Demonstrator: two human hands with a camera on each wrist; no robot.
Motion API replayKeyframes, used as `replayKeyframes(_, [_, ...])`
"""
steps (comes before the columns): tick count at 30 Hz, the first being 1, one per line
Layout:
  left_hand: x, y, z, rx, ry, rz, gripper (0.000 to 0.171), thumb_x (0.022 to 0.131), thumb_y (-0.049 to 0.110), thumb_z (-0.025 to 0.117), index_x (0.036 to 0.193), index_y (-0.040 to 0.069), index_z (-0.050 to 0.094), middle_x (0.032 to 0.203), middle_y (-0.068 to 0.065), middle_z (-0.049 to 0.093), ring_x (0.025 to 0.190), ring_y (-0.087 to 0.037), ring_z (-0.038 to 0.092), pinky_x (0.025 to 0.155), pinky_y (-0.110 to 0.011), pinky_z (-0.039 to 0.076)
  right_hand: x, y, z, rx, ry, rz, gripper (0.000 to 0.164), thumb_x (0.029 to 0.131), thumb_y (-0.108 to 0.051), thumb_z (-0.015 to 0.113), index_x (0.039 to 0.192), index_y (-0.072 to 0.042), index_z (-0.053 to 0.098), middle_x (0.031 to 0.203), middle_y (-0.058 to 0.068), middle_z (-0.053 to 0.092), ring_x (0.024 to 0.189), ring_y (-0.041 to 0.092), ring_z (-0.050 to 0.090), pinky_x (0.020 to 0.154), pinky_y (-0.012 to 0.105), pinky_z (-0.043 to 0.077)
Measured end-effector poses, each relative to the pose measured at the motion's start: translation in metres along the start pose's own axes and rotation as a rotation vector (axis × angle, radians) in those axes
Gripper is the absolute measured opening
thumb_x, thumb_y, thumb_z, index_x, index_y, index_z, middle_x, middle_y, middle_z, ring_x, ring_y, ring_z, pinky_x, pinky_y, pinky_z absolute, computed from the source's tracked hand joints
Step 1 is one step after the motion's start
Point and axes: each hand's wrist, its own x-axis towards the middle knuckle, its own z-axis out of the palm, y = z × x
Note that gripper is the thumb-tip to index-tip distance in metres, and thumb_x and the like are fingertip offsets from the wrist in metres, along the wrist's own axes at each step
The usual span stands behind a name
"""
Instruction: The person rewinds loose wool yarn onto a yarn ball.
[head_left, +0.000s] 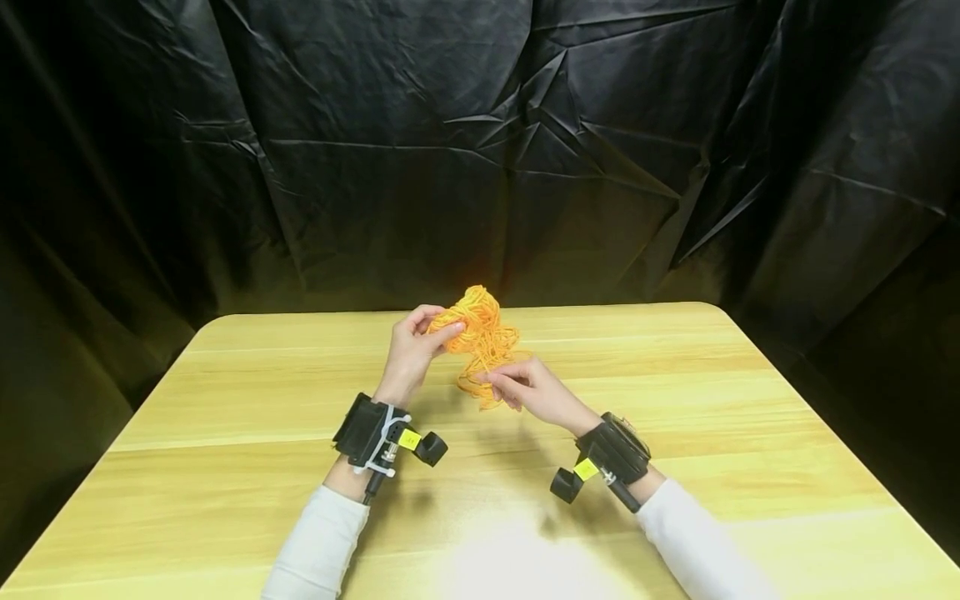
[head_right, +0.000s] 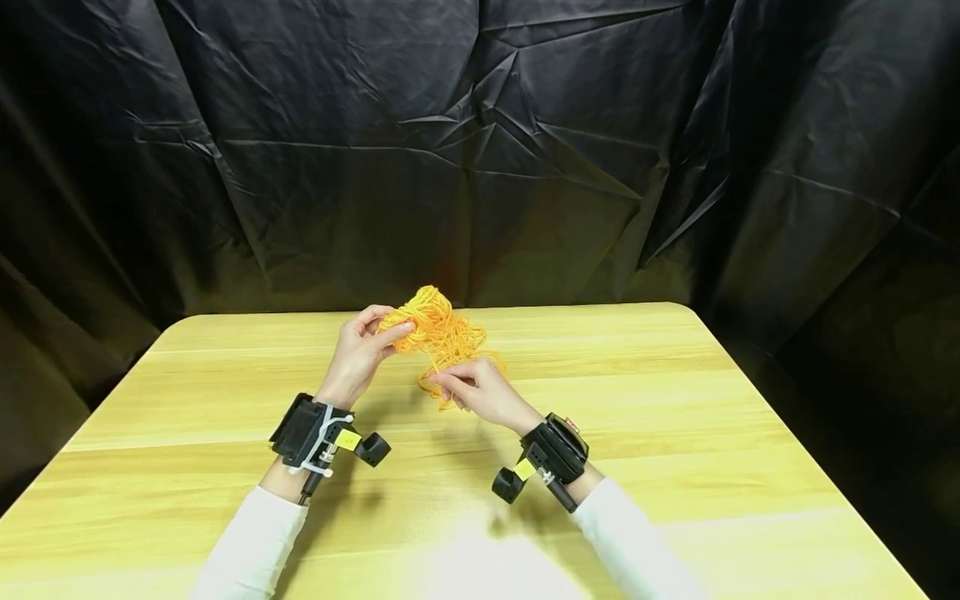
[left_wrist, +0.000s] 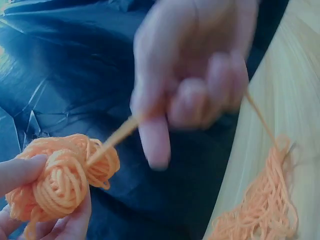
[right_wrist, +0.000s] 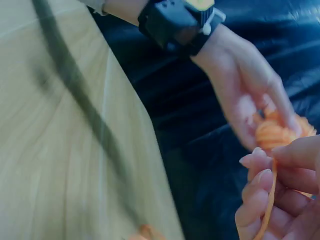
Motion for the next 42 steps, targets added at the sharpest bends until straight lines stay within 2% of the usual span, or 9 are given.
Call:
replayKeyframes(3, [0.002, -0.002, -0.002, 0.0, 0.003, 0.015, 0.027, 0.076, 0.007, 0.069, 0.098, 0.001, 0.055, 0.08, 0.004, 0.063, 0.067, -0.007, 0.057, 0.059, -0.018, 0.049, -0.006, -0.012, -0.005, -0.094, -0.04, 0.006, 0.023, 0.092, -0.016, 0.049, 0.076, -0.006, 0.062, 0.058, -0.002, 0.045, 0.049, 0.008, 0.039, 0.045, 0.018, 0.032])
replayKeyframes(5, [0.003, -0.004, -0.004, 0.014, 0.002, 0.031, 0.027, 0.076, 0.007, 0.069, 0.098, 0.0, 0.055, 0.08, 0.003, 0.065, 0.066, -0.006, 0.058, 0.059, -0.018, 0.05, -0.01, -0.021, -0.01, -0.161, -0.073, -0.006, 0.022, 0.091, -0.018, 0.051, 0.074, -0.008, 0.062, 0.057, -0.004, 0.044, 0.047, 0.006, 0.038, 0.044, 0.018, 0.032])
replayKeyframes(12, [0.006, -0.013, -0.003, 0.197, -0.011, 0.085, 0.026, 0.076, 0.002, 0.068, 0.098, -0.004, 0.055, 0.083, -0.014, 0.066, 0.058, -0.004, 0.055, 0.053, -0.019, 0.047, -0.013, -0.053, -0.033, -0.287, -0.122, -0.103, 0.015, 0.087, -0.018, 0.058, 0.09, -0.008, 0.068, 0.059, -0.007, 0.048, 0.049, 0.004, 0.039, 0.045, 0.019, 0.034])
replayKeyframes(18, [0.004, -0.017, -0.001, 0.297, -0.07, 0.091, 0.027, 0.077, 0.002, 0.067, 0.1, -0.005, 0.054, 0.091, -0.023, 0.064, 0.057, -0.001, 0.051, 0.05, -0.015, 0.041, -0.005, -0.078, -0.06, -0.277, -0.04, -0.095, 0.013, 0.084, -0.016, 0.061, 0.092, -0.008, 0.068, 0.058, 0.002, 0.053, 0.048, 0.014, 0.043, 0.043, 0.023, 0.035])
replayKeyframes(23, [0.001, -0.016, 0.001, 0.329, -0.125, 0.04, 0.029, 0.077, 0.007, 0.068, 0.102, -0.002, 0.055, 0.095, -0.02, 0.065, 0.065, -0.005, 0.055, 0.057, -0.017, 0.043, 0.006, -0.087, -0.078, -0.131, 0.046, -0.073, 0.019, 0.084, -0.014, 0.062, 0.1, -0.006, 0.066, 0.074, 0.005, 0.064, 0.057, 0.023, 0.051, 0.051, 0.029, 0.045])
replayKeyframes(29, [-0.001, -0.016, 0.0, 0.346, -0.312, -0.004, 0.04, 0.078, 0.018, 0.069, 0.114, 0.005, 0.058, 0.106, -0.011, 0.063, 0.086, -0.014, 0.058, 0.073, -0.026, 0.046, 0.027, -0.069, -0.084, 0.129, 0.132, -0.123, 0.025, 0.086, -0.011, 0.058, 0.108, 0.0, 0.058, 0.084, 0.006, 0.064, 0.057, 0.027, 0.047, 0.052, 0.027, 0.044])
replayKeyframes(34, [-0.005, -0.015, -0.001, 0.305, -0.45, -0.02, 0.032, 0.078, 0.022, 0.069, 0.107, 0.01, 0.063, 0.095, -0.003, 0.064, 0.084, -0.025, 0.057, 0.07, -0.029, 0.047, 0.039, -0.031, -0.077, 0.278, 0.206, -0.038, 0.02, 0.087, -0.013, 0.058, 0.103, -0.001, 0.056, 0.087, 0.01, 0.064, 0.059, 0.02, 0.048, 0.052, 0.022, 0.041])
replayKeyframes(38, [-0.007, -0.012, -0.001, 0.251, -0.483, -0.025, 0.032, 0.078, 0.022, 0.069, 0.106, 0.01, 0.061, 0.088, -0.003, 0.063, 0.076, -0.029, 0.056, 0.062, -0.026, 0.045, 0.04, -0.001, -0.066, 0.361, 0.238, 0.042, 0.021, 0.087, -0.013, 0.056, 0.103, 0.001, 0.057, 0.088, 0.006, 0.063, 0.07, 0.016, 0.053, 0.065, 0.023, 0.047])
replayKeyframes(42, [-0.006, -0.009, 0.001, 0.135, -0.464, -0.027, 0.031, 0.078, 0.017, 0.068, 0.106, 0.006, 0.059, 0.091, -0.003, 0.061, 0.075, -0.017, 0.055, 0.064, -0.022, 0.047, 0.035, 0.018, -0.048, 0.393, 0.251, 0.124, 0.018, 0.088, -0.006, 0.051, 0.103, 0.001, 0.058, 0.087, 0.001, 0.062, 0.078, 0.014, 0.057, 0.071, 0.023, 0.049])
